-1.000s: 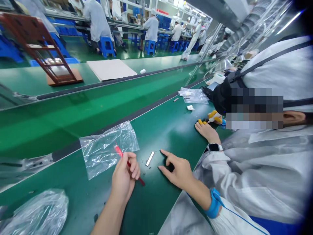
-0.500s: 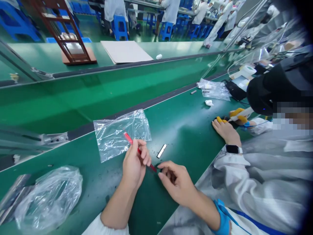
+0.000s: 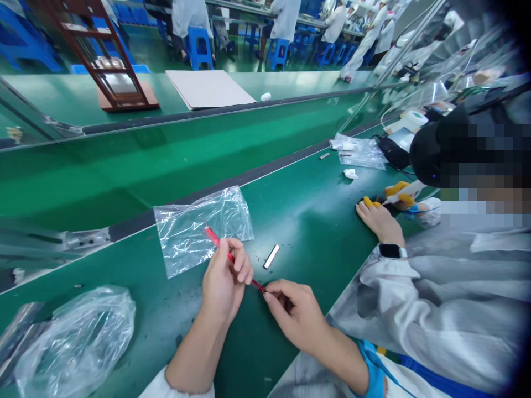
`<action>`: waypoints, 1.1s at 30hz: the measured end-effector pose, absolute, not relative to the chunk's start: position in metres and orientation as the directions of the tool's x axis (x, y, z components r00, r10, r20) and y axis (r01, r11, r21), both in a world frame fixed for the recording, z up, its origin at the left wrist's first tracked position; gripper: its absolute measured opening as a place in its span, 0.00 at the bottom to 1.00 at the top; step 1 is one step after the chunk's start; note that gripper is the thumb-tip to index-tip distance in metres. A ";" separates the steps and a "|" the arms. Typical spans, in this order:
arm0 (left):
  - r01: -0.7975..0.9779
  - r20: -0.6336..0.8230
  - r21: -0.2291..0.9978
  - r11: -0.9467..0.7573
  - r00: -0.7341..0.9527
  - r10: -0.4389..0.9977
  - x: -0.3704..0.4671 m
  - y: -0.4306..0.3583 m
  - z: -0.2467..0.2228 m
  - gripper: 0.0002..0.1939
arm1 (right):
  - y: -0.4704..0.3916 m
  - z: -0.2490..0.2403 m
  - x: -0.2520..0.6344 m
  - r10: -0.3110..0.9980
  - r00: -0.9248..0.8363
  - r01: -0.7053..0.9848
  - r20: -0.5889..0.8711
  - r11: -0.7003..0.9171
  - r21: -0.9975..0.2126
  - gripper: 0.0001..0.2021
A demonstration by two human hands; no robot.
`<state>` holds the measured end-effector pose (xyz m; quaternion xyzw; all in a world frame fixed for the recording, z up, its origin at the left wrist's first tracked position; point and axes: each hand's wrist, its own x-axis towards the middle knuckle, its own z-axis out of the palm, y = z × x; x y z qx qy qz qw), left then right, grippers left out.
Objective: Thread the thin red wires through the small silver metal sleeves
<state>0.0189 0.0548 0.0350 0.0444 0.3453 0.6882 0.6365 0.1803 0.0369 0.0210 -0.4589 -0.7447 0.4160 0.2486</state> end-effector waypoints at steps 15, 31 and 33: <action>-0.847 -0.366 0.531 0.036 -0.191 0.911 0.019 0.054 0.033 0.14 | 0.035 0.019 0.180 0.894 -0.445 0.469 0.058 0.287 -0.835 0.08; -0.841 -0.370 0.540 0.029 -0.206 0.906 0.019 0.054 0.034 0.14 | 0.032 0.017 0.178 0.905 -0.413 0.465 0.100 0.304 -0.832 0.09; -0.841 -0.369 0.540 0.028 -0.207 0.906 0.019 0.054 0.034 0.14 | 0.031 0.017 0.179 0.907 -0.411 0.459 0.097 0.298 -0.837 0.07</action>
